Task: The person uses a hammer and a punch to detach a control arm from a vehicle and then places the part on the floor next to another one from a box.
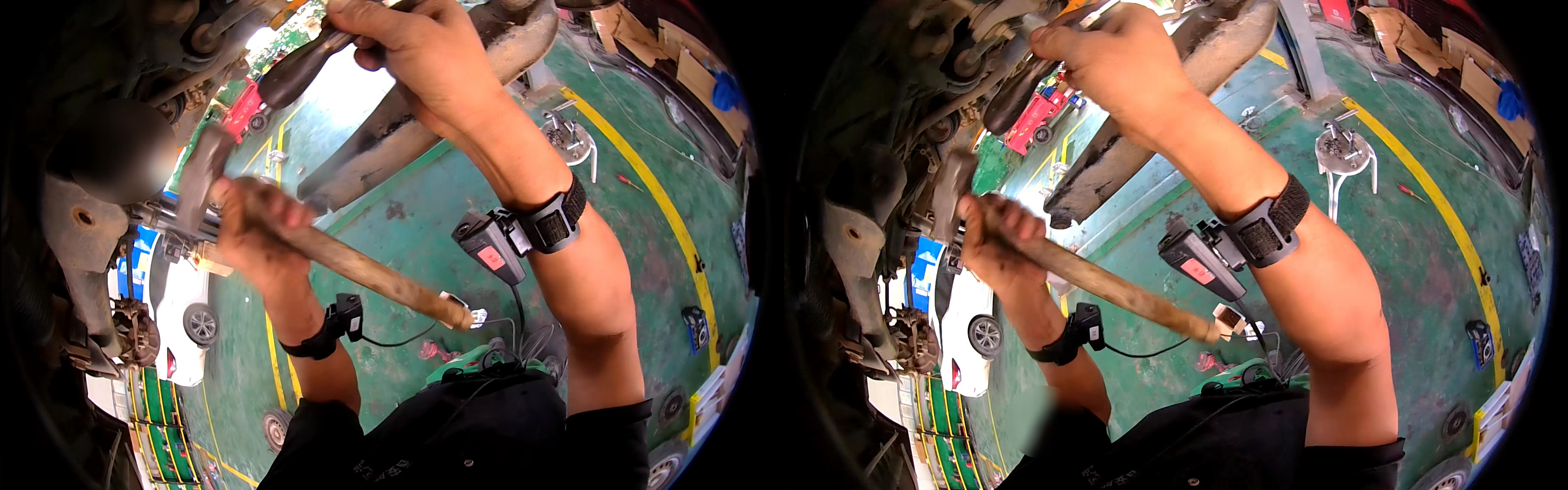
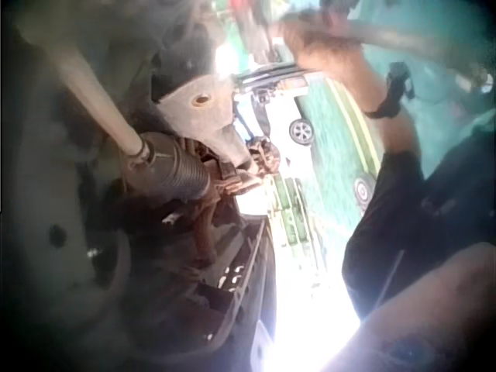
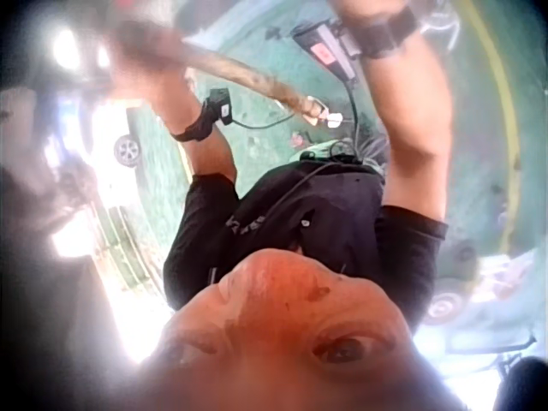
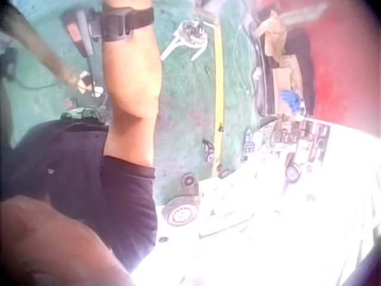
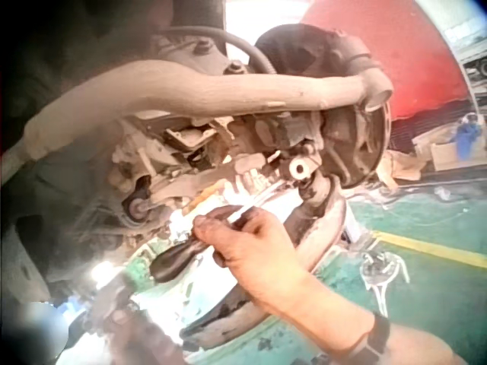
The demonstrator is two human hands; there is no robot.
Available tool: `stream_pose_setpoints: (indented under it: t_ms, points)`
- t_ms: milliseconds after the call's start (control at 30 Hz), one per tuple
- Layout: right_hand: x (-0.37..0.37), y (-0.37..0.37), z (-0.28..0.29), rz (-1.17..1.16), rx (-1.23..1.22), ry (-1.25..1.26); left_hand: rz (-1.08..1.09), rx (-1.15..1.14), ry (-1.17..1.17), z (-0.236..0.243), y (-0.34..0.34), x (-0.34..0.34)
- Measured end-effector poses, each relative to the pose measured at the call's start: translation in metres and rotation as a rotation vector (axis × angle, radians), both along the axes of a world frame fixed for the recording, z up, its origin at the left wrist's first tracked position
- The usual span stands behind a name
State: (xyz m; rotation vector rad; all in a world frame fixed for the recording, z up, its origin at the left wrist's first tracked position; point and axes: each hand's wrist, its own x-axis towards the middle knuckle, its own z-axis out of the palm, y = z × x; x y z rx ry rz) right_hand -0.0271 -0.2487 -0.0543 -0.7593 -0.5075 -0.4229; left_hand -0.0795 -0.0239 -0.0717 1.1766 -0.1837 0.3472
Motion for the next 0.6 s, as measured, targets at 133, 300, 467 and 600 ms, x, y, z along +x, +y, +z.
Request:
stream_pose_setpoints:
  t_ms: [133,300,467,600]
  points:
    - [0.011,-0.005,-0.003,-0.046,-0.016,-0.015,-0.232,0.021,0.049,0.008,-0.035,-0.006]
    - [0.019,0.002,-0.005,-0.107,-0.025,0.013,-0.087,-0.07,-0.142,-0.005,0.006,-0.007]
    - [0.017,0.003,-0.003,-0.066,0.038,-0.078,-0.287,0.014,0.104,0.0,-0.032,-0.012]
    - [0.018,-0.004,-0.004,-0.101,-0.039,-0.035,-0.132,-0.056,-0.118,-0.003,-0.018,-0.01]
